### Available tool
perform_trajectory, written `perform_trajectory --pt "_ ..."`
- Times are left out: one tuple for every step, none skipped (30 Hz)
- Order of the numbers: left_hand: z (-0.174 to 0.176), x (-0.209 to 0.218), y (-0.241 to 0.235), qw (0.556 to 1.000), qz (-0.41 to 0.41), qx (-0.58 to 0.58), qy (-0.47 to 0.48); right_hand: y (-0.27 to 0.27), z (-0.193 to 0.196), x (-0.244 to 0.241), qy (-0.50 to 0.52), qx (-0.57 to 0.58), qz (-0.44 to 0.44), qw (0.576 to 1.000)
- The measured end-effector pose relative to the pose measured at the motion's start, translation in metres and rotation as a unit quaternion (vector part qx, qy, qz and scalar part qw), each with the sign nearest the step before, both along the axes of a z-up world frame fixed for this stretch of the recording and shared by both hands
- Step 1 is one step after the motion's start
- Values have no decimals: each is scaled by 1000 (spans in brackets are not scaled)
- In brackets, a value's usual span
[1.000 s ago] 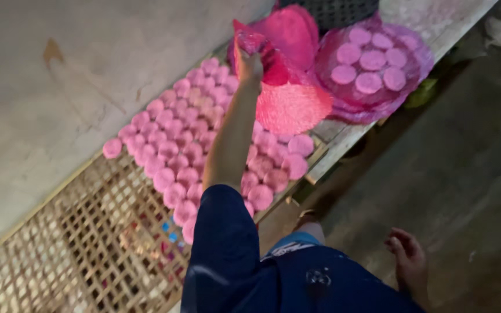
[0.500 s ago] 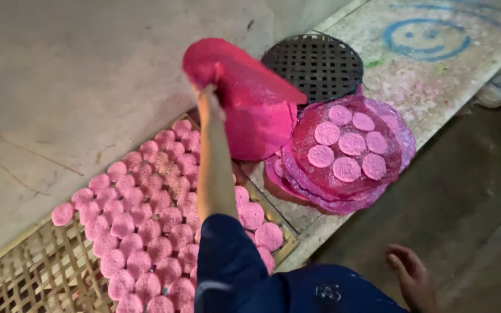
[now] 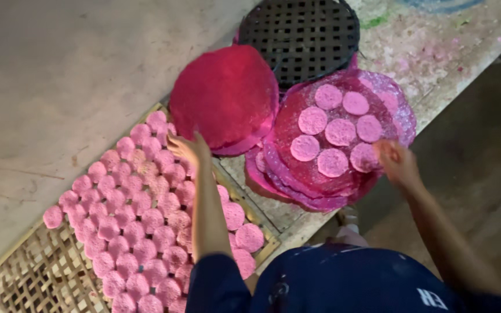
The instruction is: The person repeatedly picks up pink textured discs from a large pile and places them onto a circular pink mat on a bamboo rack. The person occasionally lifts and repositions the mat to continue arranging the discs in a dense pattern.
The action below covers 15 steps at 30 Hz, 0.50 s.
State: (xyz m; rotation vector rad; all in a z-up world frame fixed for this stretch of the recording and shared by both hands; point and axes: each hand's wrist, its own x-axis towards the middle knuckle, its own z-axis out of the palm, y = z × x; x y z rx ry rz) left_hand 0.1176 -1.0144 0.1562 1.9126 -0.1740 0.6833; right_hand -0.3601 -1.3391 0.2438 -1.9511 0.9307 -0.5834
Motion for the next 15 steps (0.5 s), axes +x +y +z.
perform_trajectory --pt "0 -31 -5 998 -22 38 -51 -24 2 17 17 -69 -6 997" --pt "-2 -68 -12 993 -92 58 -38 -48 1 35 35 -139 -9 990" --pt "-5 -103 -23 973 -205 28 100 -74 1 51 45 -192 12 980" --pt "-7 -135 -29 957 -275 80 45 -96 -3 60 57 -244 36 967" --pt "-10 -173 -40 931 -314 82 166 -109 -11 65 71 -262 31 962" --pt "-7 -198 -55 917 -330 74 213 -124 -16 76 82 -285 30 955" --pt "-3 -216 -68 900 -345 64 260 -138 -20 83 92 -307 30 947" --pt "3 -228 -78 917 -305 127 223 -149 -26 89 123 -331 34 935" --pt "9 -240 -87 927 -264 191 187 -158 -31 93 152 -355 39 922" --pt "16 -246 -94 930 -221 255 149 -165 -35 98 179 -379 42 907" --pt "24 -248 -100 923 -215 259 188 -170 -38 104 180 -390 53 902" --pt "32 -249 -108 914 -210 262 229 -175 -39 106 183 -399 65 896" --pt "40 -249 -114 903 -205 263 270 -180 -39 107 186 -409 75 890" --pt "47 -252 -119 906 -187 271 267 -182 -37 103 184 -407 87 890" --pt "54 -255 -123 908 -168 280 263 -182 -35 102 181 -405 98 891"
